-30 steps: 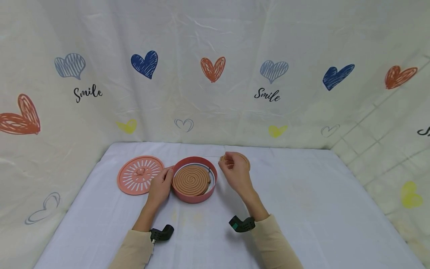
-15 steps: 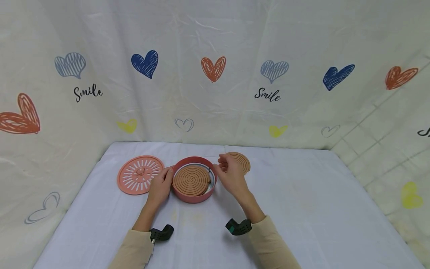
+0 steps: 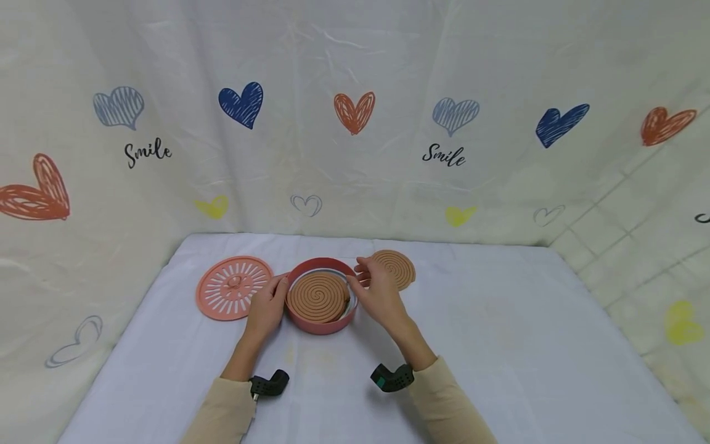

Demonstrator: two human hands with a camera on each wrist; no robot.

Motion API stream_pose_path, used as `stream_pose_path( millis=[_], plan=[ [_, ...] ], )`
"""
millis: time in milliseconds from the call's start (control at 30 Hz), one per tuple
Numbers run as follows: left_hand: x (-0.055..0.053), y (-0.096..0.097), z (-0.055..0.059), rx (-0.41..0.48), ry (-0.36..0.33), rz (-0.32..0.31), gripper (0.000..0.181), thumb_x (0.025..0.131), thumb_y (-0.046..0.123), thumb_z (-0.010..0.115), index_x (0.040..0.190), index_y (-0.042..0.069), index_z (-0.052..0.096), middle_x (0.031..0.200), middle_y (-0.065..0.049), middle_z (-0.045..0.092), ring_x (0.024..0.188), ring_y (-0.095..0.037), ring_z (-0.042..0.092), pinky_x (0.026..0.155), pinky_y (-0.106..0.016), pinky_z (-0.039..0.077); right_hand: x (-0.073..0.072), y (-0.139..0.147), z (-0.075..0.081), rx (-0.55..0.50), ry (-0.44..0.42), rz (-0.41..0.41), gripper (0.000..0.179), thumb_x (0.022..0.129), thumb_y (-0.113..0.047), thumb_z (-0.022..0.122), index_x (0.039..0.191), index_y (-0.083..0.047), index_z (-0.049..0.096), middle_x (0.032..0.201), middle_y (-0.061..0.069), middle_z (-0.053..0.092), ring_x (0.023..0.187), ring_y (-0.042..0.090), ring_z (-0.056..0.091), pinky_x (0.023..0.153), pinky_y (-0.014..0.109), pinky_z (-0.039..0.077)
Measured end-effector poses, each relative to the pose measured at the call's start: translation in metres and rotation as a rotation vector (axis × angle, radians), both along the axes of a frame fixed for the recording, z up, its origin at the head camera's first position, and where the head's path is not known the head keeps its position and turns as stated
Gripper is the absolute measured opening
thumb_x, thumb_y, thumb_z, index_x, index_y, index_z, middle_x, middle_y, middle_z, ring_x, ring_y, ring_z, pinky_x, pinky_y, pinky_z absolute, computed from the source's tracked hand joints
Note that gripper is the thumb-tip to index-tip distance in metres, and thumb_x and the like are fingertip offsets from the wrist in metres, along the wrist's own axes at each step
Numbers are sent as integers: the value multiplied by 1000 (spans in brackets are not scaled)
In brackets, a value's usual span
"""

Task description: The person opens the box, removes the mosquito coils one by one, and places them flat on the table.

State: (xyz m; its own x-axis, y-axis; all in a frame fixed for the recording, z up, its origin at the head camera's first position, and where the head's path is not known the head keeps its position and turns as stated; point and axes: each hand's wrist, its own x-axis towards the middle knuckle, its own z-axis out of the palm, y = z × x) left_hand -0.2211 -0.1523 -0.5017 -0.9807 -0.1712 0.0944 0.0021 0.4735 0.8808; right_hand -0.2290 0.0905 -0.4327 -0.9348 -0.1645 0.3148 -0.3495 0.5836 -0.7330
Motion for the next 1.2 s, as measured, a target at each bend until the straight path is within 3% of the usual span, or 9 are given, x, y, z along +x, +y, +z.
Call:
stream_pose_path(
  millis=[300, 800, 1000, 1200],
  plan=[
    [1, 2, 1, 1, -9, -10, 51, 106, 46, 40, 137, 12, 61, 136, -11, 65, 133, -28, 57, 110, -50, 46, 3, -3, 3, 9, 6, 23, 44, 93, -14, 71, 130, 6, 58, 111, 21, 69, 99, 31, 70, 86, 45, 60],
    [0, 1, 0, 1, -12, -1, 52, 106, 48, 39, 137, 12, 60, 137, -12, 64, 134, -29, 56, 111, -51, 45, -3, -20, 1, 126, -30, 23, 45, 93, -16, 70, 131, 6, 59, 105, 19, 69, 91, 25, 69, 77, 33, 61],
    [0, 0, 1, -1, 21, 9, 47, 106, 44, 43, 133, 13, 64, 133, -11, 67, 132, -26, 58, 112, -49, 45, -2, -25, -2, 186, -40, 27, 44, 93, -17, 70, 129, 6, 61, 100, 16, 68, 84, 20, 60, 69, 28, 57],
    [1, -1, 2, -2, 16, 6, 48, 106, 45, 42, 134, 13, 64, 133, -11, 67, 133, -26, 57, 112, -50, 44, -1, -29, -3, 219, -84, 40, 46, 93, -19, 71, 132, 4, 60, 104, 15, 67, 86, 17, 59, 71, 28, 59]
  ],
)
